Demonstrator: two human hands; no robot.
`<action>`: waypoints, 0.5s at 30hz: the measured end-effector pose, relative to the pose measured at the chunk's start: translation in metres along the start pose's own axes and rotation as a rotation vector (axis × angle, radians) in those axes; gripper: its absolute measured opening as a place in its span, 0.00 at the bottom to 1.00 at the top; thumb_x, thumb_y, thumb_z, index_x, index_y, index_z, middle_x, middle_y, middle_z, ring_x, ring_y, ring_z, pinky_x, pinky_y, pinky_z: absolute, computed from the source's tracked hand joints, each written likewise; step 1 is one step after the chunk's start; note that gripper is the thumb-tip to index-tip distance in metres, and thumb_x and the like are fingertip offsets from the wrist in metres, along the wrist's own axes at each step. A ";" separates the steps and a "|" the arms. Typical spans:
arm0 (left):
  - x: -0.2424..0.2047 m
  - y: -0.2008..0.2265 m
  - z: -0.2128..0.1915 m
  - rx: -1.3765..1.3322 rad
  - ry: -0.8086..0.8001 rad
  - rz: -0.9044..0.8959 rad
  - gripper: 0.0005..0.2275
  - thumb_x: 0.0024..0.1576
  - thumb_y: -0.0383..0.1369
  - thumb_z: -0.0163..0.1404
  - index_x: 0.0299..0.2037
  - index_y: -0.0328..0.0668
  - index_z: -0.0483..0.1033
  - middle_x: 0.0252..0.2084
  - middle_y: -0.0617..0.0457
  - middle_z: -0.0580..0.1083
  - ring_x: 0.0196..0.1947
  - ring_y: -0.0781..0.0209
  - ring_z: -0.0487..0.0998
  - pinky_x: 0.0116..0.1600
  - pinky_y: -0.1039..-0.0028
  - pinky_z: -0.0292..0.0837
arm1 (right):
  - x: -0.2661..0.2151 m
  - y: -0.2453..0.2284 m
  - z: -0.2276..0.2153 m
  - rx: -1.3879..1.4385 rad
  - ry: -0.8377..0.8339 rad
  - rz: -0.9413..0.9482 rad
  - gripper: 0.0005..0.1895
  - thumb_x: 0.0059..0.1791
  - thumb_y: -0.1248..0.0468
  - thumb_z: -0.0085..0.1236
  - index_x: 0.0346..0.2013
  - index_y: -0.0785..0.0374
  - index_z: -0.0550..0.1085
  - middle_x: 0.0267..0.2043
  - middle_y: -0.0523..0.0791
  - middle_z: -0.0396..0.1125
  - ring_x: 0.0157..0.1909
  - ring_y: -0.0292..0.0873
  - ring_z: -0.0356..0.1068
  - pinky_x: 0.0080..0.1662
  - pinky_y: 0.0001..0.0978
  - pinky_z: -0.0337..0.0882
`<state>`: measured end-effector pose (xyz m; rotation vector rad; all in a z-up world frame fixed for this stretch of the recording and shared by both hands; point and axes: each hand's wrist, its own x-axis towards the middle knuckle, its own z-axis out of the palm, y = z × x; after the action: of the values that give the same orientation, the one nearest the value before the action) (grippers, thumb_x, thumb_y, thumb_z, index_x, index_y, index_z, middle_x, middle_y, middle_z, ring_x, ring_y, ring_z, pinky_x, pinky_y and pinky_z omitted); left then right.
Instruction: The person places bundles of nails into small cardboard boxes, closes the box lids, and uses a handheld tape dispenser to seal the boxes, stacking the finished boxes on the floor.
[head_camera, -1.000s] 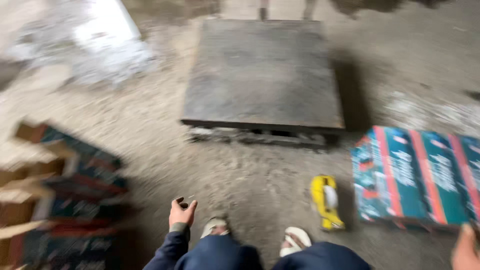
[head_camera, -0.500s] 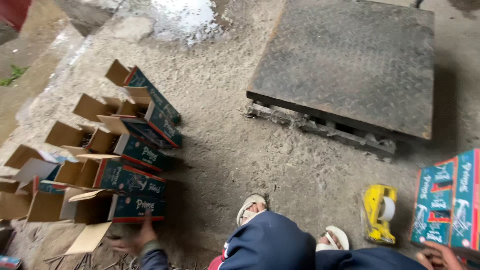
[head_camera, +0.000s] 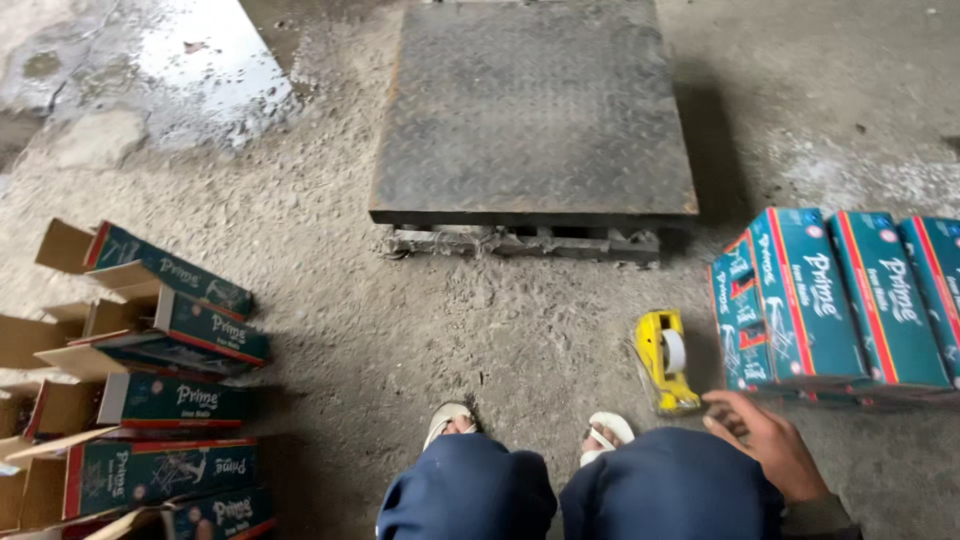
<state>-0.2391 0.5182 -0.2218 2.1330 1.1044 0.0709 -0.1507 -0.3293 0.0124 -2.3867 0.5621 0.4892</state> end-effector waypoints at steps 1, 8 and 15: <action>0.003 0.012 0.005 0.007 -0.030 0.041 0.25 0.47 0.56 0.61 0.29 0.47 0.61 0.22 0.48 0.62 0.24 0.53 0.59 0.31 0.59 0.53 | 0.005 0.006 0.003 -0.015 0.025 -0.064 0.20 0.49 0.54 0.59 0.57 0.42 0.77 0.46 0.39 0.81 0.45 0.37 0.81 0.49 0.30 0.78; -0.018 0.147 0.093 0.039 -0.311 0.320 0.22 0.47 0.50 0.60 0.34 0.44 0.64 0.26 0.44 0.67 0.28 0.49 0.66 0.35 0.57 0.60 | 0.011 -0.004 0.006 -0.139 0.099 -0.433 0.17 0.49 0.55 0.57 0.53 0.46 0.75 0.44 0.37 0.79 0.40 0.35 0.81 0.42 0.29 0.85; -0.109 0.303 0.146 0.060 -0.504 0.539 0.20 0.46 0.43 0.59 0.40 0.40 0.68 0.30 0.39 0.72 0.32 0.44 0.72 0.39 0.55 0.67 | 0.034 -0.077 0.013 0.164 0.068 -0.544 0.17 0.48 0.68 0.61 0.52 0.57 0.78 0.40 0.51 0.78 0.37 0.52 0.82 0.39 0.44 0.85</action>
<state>-0.0471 0.2424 -0.1133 2.2710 0.2355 -0.2413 -0.0853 -0.2755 0.0250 -2.2753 -0.0321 0.1145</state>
